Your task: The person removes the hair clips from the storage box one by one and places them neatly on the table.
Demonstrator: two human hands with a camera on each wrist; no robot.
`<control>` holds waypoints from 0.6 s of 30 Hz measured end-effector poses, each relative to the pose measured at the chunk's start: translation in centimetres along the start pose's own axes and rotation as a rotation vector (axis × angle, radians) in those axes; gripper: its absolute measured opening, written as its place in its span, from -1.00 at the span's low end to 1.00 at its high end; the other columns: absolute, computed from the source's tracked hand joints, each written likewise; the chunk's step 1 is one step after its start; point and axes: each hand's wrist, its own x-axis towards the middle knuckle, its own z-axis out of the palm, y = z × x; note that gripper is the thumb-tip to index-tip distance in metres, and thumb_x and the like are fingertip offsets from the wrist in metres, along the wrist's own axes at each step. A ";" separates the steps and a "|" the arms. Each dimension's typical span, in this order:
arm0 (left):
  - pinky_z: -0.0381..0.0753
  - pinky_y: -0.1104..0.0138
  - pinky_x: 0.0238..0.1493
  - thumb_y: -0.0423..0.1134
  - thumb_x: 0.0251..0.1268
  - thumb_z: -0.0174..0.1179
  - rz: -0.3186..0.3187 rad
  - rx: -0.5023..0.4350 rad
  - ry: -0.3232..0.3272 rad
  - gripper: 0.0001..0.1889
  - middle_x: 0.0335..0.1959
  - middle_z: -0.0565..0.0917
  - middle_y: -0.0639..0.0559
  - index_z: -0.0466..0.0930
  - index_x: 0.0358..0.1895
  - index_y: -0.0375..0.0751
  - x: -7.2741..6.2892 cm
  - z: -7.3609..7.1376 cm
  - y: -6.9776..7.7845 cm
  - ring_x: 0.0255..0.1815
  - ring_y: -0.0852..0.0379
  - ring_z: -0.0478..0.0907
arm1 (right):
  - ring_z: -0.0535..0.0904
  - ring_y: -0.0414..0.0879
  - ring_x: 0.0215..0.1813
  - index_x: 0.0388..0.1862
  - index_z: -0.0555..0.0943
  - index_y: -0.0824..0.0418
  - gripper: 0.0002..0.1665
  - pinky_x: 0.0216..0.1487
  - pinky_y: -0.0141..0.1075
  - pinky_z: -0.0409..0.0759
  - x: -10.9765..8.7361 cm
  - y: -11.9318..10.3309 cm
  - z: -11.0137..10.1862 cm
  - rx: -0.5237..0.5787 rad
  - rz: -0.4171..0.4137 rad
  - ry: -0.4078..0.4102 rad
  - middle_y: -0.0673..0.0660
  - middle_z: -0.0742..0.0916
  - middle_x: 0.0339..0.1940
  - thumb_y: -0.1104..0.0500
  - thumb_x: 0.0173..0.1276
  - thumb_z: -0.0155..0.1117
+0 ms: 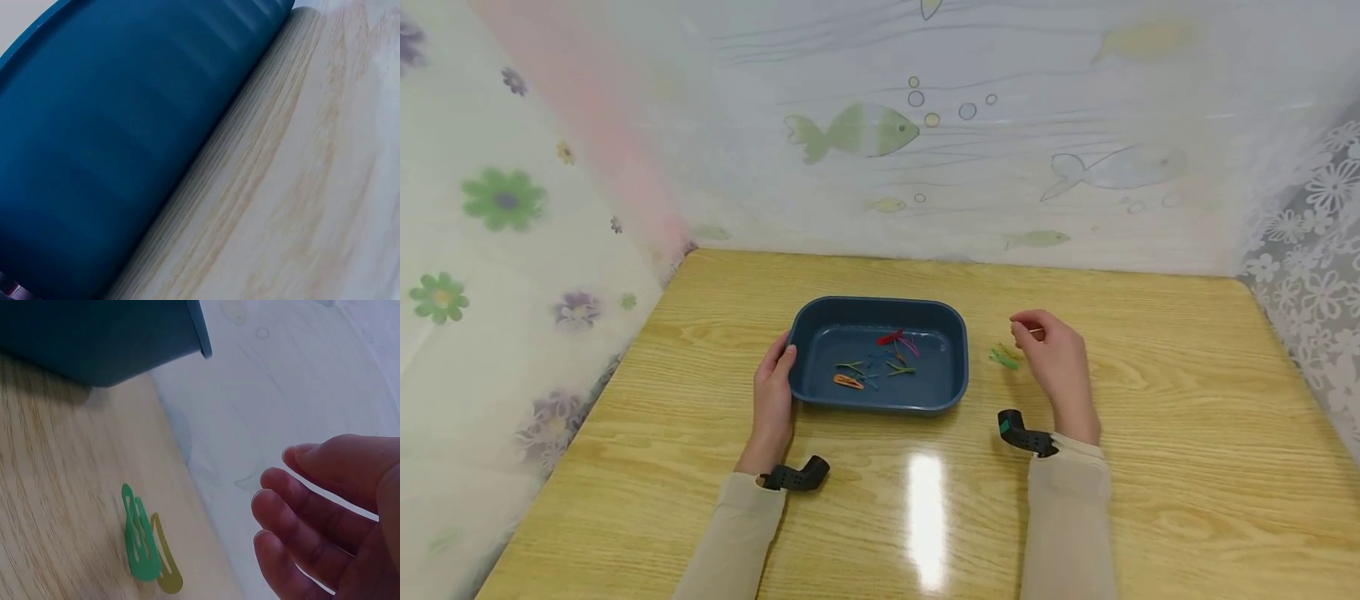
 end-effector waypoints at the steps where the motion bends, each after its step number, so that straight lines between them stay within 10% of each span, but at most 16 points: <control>1: 0.23 0.38 0.18 -0.09 0.34 -0.05 0.001 0.000 0.001 -0.63 0.15 0.41 0.14 0.38 0.18 -0.04 0.0 0.0 0.0 0.19 0.28 0.27 | 0.52 0.03 -0.18 0.06 0.48 0.15 -0.48 -0.26 -0.17 0.40 0.0 -0.1 0.1 -0.003 -0.006 -0.003 0.19 0.62 -0.14 -0.16 0.34 -0.08; 18: 0.21 0.37 0.19 -0.10 0.34 -0.05 -0.007 0.021 0.003 -0.63 0.17 0.38 0.16 0.36 0.19 0.00 0.1 0.0 -0.2 0.20 0.28 0.24 | 0.56 -0.02 -0.22 -0.02 0.53 0.12 -0.54 -0.25 -0.16 0.45 0.5 -2.3 2.2 -0.003 -0.094 -0.045 0.13 0.65 -0.21 -0.15 0.31 -0.01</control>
